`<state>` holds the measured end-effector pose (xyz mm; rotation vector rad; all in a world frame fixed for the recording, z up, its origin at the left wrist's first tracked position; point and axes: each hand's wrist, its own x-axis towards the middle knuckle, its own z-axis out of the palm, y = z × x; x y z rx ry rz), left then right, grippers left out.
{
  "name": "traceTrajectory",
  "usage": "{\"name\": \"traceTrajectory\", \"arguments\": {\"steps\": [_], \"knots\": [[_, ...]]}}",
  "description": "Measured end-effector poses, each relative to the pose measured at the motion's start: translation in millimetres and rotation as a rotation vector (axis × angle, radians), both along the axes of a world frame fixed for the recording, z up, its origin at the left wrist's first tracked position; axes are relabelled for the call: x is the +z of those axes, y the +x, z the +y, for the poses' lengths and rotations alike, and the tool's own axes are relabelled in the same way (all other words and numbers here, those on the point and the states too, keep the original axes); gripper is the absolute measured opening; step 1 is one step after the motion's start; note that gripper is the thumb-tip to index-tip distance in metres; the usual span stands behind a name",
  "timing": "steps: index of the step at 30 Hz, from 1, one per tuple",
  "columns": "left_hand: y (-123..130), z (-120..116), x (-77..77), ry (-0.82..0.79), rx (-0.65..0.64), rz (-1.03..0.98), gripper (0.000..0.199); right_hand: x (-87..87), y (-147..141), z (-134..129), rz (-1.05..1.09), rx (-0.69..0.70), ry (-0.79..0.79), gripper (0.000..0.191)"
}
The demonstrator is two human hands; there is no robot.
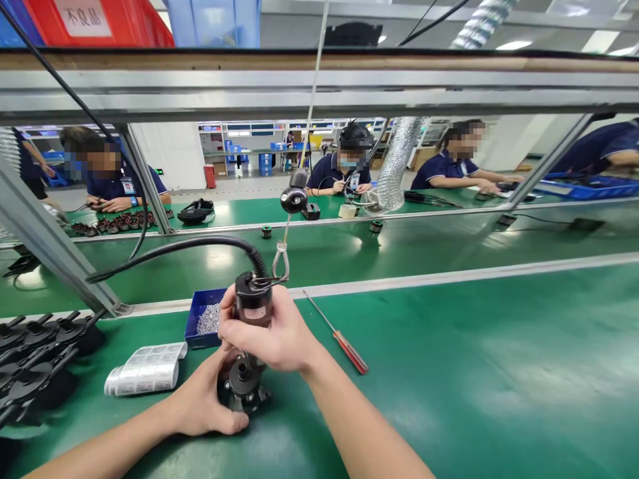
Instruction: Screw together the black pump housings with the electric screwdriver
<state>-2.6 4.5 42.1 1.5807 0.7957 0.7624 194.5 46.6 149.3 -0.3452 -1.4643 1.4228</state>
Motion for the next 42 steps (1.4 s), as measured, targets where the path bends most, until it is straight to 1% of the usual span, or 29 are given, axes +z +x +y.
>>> {"name": "traceTrajectory", "arguments": {"steps": [2,4,7,12,14,18,20,22,25,28,31,34,36,37,40,42], "knots": [[0,1,1.6,-0.022,-0.006,-0.010,0.102,0.2,-2,-2,0.007,-0.023,-0.002,0.018],[0,1,2.2,-0.049,-0.001,-0.027,0.101,-1.4,-3,-5,0.065,-0.073,0.018,0.014],[2,0,2.5,-0.080,0.001,-0.063,0.101,-3.4,-3,-8,0.089,-0.116,0.020,0.012],[3,-2,-1.2,-0.127,0.027,-0.066,0.114,-1.5,-6,-12,0.052,-0.213,-0.004,0.010],[2,-1,-2.5,-0.135,0.034,-0.065,0.115,-1.3,-9,-13,0.049,-0.252,-0.018,0.008],[2,-1,-0.7,-0.126,0.028,-0.080,0.108,-4.1,-12,-11,0.067,-0.247,-0.038,0.008],[2,-1,-0.3,-0.122,0.024,-0.075,0.107,-5.6,-13,-10,0.086,-0.245,-0.041,0.010],[0,-1,-2.1,-0.116,0.017,-0.069,0.108,-5.8,-14,-8,0.115,-0.262,-0.059,0.012],[-4,2,-8.9,-0.086,0.000,-0.060,0.107,-2.1,-14,-5,0.136,-0.267,-0.082,0.014],[-7,4,-16.4,-0.063,-0.010,-0.062,0.111,3.9,-9,-7,0.111,-0.228,-0.059,0.016],[-6,5,-19.6,-0.050,-0.003,-0.077,0.114,6.7,-2,-12,0.108,-0.105,-0.049,0.016],[-5,6,-17.4,-0.001,-0.036,-0.101,0.101,2.9,-2,-15,0.161,0.068,-0.075,0.019],[-5,8,-15.4,0.047,-0.051,-0.109,0.093,-1.8,-3,-15,0.179,0.131,-0.092,0.023],[-5,9,-15.1,0.071,-0.049,-0.106,0.092,-4.1,-3,-14,0.171,0.148,-0.097,0.024],[-4,13,-18.9,0.107,-0.038,-0.076,0.099,-8.4,0,-17,0.088,0.193,-0.114,0.029],[-1,12,-25.5,0.085,-0.017,-0.044,0.107,-11.1,0,-23,0.013,0.218,-0.108,0.029]]}}
